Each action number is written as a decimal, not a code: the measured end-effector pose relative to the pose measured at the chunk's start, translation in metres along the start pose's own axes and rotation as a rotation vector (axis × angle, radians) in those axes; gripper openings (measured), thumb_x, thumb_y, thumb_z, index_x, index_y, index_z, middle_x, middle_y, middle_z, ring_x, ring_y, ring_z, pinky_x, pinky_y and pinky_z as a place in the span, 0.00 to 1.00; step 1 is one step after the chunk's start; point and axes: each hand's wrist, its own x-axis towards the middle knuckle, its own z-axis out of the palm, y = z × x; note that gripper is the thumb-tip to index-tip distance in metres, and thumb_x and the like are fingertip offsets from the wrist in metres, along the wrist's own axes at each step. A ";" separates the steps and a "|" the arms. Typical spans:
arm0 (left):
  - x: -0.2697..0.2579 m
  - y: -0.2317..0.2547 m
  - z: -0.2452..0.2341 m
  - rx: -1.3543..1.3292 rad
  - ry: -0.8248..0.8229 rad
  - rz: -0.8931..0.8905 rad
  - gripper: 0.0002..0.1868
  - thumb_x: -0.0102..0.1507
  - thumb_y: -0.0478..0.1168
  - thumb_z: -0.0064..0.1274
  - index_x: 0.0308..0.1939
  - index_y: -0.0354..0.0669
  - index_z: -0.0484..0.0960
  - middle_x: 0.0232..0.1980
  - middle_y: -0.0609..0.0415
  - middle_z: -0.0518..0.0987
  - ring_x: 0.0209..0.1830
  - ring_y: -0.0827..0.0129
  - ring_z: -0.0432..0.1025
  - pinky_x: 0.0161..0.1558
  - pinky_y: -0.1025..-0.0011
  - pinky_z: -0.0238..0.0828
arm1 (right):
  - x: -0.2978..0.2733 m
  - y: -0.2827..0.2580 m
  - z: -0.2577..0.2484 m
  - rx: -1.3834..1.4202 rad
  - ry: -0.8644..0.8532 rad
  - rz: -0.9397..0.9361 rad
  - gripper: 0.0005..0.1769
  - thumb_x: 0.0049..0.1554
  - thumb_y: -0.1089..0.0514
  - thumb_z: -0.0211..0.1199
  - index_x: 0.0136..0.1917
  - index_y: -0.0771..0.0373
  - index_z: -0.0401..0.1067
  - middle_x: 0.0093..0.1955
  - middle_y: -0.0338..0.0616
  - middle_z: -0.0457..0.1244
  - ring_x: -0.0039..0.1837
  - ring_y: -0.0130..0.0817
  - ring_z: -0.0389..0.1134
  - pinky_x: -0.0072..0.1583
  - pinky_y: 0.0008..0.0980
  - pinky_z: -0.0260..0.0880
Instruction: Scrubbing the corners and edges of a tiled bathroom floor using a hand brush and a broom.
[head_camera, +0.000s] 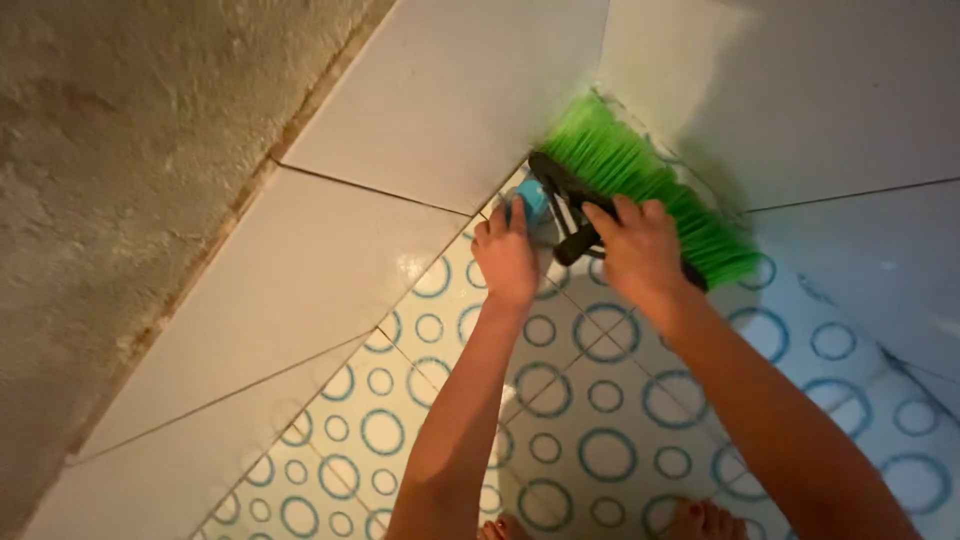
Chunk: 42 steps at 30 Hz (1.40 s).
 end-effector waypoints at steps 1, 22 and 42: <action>0.000 -0.001 0.002 0.045 -0.003 -0.012 0.34 0.55 0.33 0.63 0.66 0.50 0.78 0.65 0.50 0.78 0.54 0.52 0.72 0.53 0.52 0.71 | 0.000 0.003 0.002 0.045 0.008 -0.029 0.43 0.43 0.69 0.66 0.73 0.53 0.68 0.71 0.59 0.60 0.63 0.61 0.62 0.66 0.52 0.63; 0.056 0.080 0.037 -0.066 0.009 0.248 0.30 0.61 0.38 0.52 0.69 0.43 0.74 0.68 0.42 0.69 0.66 0.47 0.65 0.62 0.50 0.61 | -0.027 0.043 -0.035 0.213 0.041 0.201 0.47 0.43 0.65 0.68 0.76 0.52 0.64 0.66 0.59 0.62 0.62 0.61 0.63 0.64 0.57 0.63; 0.101 0.103 0.064 0.152 0.090 0.179 0.31 0.62 0.39 0.48 0.71 0.45 0.70 0.69 0.42 0.67 0.60 0.48 0.65 0.60 0.48 0.61 | -0.017 0.053 -0.044 0.495 0.037 0.567 0.36 0.57 0.55 0.64 0.78 0.45 0.63 0.59 0.59 0.67 0.56 0.60 0.71 0.57 0.51 0.71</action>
